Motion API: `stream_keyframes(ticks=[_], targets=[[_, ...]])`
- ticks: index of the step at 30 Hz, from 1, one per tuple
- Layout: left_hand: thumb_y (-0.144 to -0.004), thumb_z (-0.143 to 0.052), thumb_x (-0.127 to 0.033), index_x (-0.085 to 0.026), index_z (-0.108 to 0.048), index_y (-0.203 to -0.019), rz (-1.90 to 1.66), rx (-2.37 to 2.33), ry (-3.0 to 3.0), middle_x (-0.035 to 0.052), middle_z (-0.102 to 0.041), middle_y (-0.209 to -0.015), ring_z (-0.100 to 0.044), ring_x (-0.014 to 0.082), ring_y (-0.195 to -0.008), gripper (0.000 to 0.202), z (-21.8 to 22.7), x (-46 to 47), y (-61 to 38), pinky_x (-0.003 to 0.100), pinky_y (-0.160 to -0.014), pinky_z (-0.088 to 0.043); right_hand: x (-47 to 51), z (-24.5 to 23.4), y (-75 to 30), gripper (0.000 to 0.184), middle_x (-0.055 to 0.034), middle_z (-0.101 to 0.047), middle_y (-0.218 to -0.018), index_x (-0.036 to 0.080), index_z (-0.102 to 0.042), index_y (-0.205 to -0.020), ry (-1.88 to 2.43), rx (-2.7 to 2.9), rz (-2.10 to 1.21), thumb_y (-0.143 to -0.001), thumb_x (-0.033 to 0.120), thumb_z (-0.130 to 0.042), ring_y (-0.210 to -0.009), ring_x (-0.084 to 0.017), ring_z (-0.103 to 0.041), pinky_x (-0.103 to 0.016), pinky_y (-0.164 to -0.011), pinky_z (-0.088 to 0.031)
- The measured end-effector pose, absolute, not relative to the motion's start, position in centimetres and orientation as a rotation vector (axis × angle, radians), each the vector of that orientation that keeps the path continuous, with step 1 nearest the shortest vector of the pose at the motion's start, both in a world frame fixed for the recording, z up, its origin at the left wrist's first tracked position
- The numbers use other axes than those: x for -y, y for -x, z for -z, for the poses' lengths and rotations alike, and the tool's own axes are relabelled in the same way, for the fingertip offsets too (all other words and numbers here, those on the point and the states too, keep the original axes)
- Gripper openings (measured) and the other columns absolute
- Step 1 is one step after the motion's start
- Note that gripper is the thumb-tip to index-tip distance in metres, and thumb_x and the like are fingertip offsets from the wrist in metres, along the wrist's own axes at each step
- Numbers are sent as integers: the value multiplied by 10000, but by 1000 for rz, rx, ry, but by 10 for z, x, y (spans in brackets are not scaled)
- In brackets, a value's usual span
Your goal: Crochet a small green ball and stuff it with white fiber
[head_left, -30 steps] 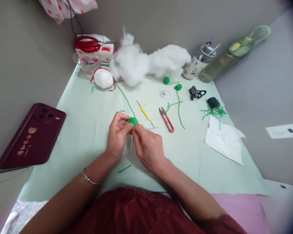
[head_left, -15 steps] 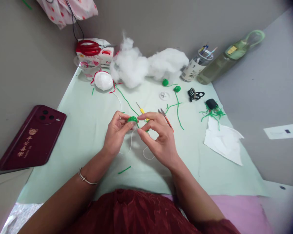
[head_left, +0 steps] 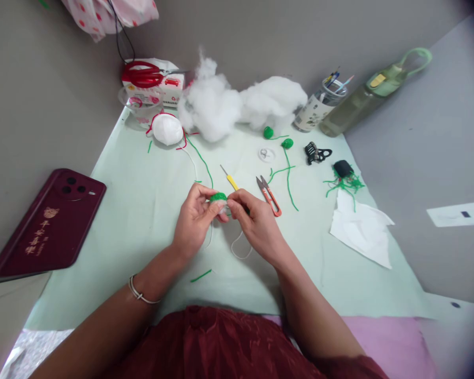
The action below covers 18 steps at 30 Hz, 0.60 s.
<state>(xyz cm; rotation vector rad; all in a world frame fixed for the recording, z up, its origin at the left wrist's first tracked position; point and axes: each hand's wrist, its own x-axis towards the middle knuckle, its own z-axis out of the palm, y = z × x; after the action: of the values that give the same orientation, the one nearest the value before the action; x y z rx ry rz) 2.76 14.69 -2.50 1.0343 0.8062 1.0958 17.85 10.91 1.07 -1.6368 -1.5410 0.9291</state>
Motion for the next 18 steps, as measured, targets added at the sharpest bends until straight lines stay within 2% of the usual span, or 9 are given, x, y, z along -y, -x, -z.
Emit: stream_keyframes(ticks=[3, 7, 13, 18], targets=[[-869, -762, -240, -215, -563, -942, -1082, -799, -1034, -46, -656, -776, -693, 120, -594, 214, 27, -147, -28, 282, -640, -586, -110, -16, -181, 280, 49, -521, -675, 199, -568, -760, 1612, 1542, -1036, -1019, 293, -515, -609, -102, -420, -265, -603, -318], [-863, -774, -255, -211, -575, -947, -1052, -790, -1038, -36, -664, -793, -690, 122, -600, 221, 28, -147, -28, 280, -629, -594, -111, -17, -183, 289, 51, -517, -651, 187, -596, -737, 1613, 1530, -1101, -1000, 302, -561, -595, -99, -392, -263, -589, -302], [-890, -772, -291, -205, -617, -1010, -1010, -757, -1031, 6, -707, -875, -724, 146, -741, 214, 23, -146, -25, 313, -738, -644, -112, -7, -180, 236, 37, -593, -627, 194, -601, -744, 1634, 1408, -1047, -953, 304, -607, -564, -104, -421, -263, -563, -312], [-826, -828, -281, -196, -633, -957, -967, -755, -1011, 9, -710, -898, -723, 149, -745, 250, 23, -151, -23, 317, -715, -654, -109, -7, -181, 232, 28, -613, -647, 202, -583, -739, 1652, 1461, -1013, -947, 299, -617, -571, -111, -441, -266, -573, -321]])
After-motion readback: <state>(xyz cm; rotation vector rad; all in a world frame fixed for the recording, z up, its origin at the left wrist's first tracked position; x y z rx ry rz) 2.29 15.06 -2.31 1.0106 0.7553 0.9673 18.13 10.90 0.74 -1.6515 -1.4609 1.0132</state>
